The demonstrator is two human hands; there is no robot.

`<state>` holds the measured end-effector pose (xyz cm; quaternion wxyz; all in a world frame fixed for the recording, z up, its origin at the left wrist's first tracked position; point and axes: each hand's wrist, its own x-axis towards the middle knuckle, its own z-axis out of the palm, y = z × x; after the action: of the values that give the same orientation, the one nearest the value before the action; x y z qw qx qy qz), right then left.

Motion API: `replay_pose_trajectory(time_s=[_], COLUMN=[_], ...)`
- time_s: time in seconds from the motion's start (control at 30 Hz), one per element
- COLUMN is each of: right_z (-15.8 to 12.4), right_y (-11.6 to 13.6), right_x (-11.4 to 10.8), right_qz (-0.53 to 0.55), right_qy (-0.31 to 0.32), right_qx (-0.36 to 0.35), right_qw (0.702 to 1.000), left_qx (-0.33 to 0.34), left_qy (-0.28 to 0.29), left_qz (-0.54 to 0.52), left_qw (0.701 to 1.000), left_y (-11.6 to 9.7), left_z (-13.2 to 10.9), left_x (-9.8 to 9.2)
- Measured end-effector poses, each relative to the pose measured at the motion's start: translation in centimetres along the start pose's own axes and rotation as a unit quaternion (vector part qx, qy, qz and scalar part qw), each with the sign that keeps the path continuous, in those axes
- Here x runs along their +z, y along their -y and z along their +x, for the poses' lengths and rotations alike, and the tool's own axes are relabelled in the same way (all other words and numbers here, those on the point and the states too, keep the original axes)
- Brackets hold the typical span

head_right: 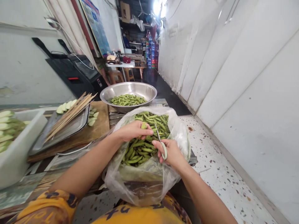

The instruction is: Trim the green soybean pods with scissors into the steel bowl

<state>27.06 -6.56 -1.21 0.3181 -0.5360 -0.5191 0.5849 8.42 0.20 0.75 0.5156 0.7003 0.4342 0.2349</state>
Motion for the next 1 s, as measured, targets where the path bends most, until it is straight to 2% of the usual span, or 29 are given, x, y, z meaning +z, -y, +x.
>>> replay_pose_trajectory(time_s=[0.07,0.17,0.23,0.3,0.5,0.73,0.87,0.93,1.0], right_z=[0.0,-0.2,-0.4,-0.6,-0.5,-0.3,-0.3,-0.3,-0.4], right_y=[0.1,0.2,0.3,0.3,0.2,0.3,0.2,0.1,0.0], right_x=[0.0,-0.2,-0.2,-0.2,0.1,0.3,0.3,0.2,0.1], right_qz=[0.002,0.025,0.033,0.03,0.025,0.029,0.03,0.037,0.055], right_qy=[0.008,0.036,0.051,0.057,0.058,0.049,0.026,0.016,0.023], right_qx=[-0.004,-0.034,-0.044,-0.047,-0.049,-0.043,-0.03,-0.018,-0.022], right_qw=[1.0,0.998,0.997,0.997,0.997,0.997,0.999,0.999,0.998], left_qx=[-0.016,-0.032,-0.019,-0.003,0.007,0.004,-0.005,-0.021,-0.048], left_qy=[-0.012,-0.043,-0.044,-0.037,-0.012,-0.012,-0.004,-0.017,-0.05], left_qz=[-0.043,-0.167,-0.243,-0.276,-0.271,-0.286,-0.283,-0.29,-0.331], left_qw=[0.999,0.984,0.969,0.961,0.962,0.958,0.959,0.957,0.941], left_y=[-0.1,-0.5,-0.7,-0.8,-1.0,-1.1,-1.2,-1.3,-1.6], left_z=[0.0,0.1,0.2,0.3,0.2,0.1,0.0,0.1,0.2], left_x=[0.1,0.2,0.4,0.5,0.7,0.9,0.9,0.7,0.4])
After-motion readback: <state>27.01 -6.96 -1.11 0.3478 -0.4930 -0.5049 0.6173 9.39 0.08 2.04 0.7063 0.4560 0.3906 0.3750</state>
